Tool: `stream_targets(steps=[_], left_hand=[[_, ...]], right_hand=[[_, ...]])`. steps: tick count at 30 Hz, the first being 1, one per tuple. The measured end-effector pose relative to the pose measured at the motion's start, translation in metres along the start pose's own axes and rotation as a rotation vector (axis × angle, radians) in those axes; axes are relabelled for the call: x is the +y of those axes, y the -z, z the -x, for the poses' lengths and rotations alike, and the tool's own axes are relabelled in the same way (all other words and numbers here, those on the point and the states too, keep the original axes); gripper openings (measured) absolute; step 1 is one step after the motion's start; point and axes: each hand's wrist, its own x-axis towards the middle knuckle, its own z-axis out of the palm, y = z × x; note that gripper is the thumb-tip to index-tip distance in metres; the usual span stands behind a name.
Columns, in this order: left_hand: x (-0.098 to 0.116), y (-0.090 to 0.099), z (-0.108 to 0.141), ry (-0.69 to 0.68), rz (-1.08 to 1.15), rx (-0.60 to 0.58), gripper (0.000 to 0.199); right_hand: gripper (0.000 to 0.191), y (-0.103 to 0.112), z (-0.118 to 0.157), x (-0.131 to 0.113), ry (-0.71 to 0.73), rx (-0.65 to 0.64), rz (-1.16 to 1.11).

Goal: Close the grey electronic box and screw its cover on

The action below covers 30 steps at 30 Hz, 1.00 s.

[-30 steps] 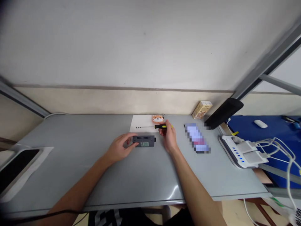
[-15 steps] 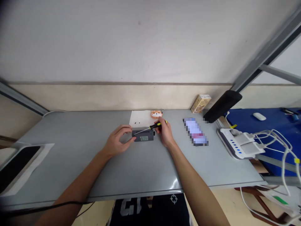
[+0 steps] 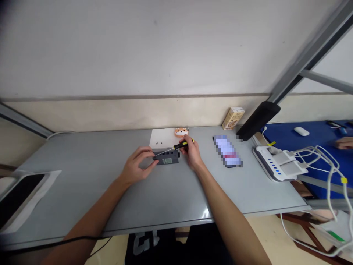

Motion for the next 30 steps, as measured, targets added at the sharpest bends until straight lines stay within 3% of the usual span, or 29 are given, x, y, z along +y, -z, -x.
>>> stream_targets(steps=[11, 16, 20, 24, 30], left_hand=[[0.001, -0.003, -0.001, -0.033, 0.015, 0.001, 0.013], [0.002, -0.004, -0.002, -0.024, 0.0, -0.011, 0.011], [0.004, -0.003, -0.003, -0.001, 0.016, -0.055, 0.007], [0.003, -0.001, -0.002, 0.027, 0.059, -0.053, 0.005], [0.001, 0.003, -0.001, 0.076, 0.074, -0.022, 0.004]], right_hand=[[0.032, 0.002, -0.001, 0.001, 0.009, 0.005, -0.013], [0.04, 0.006, -0.009, 0.002, 0.053, 0.108, -0.026], [0.042, 0.008, -0.011, 0.01, 0.132, 0.187, 0.175], [0.041, 0.005, -0.009, 0.017, 0.212, 0.111, 0.323], [0.041, 0.002, -0.006, 0.017, 0.2, 0.039, 0.336]])
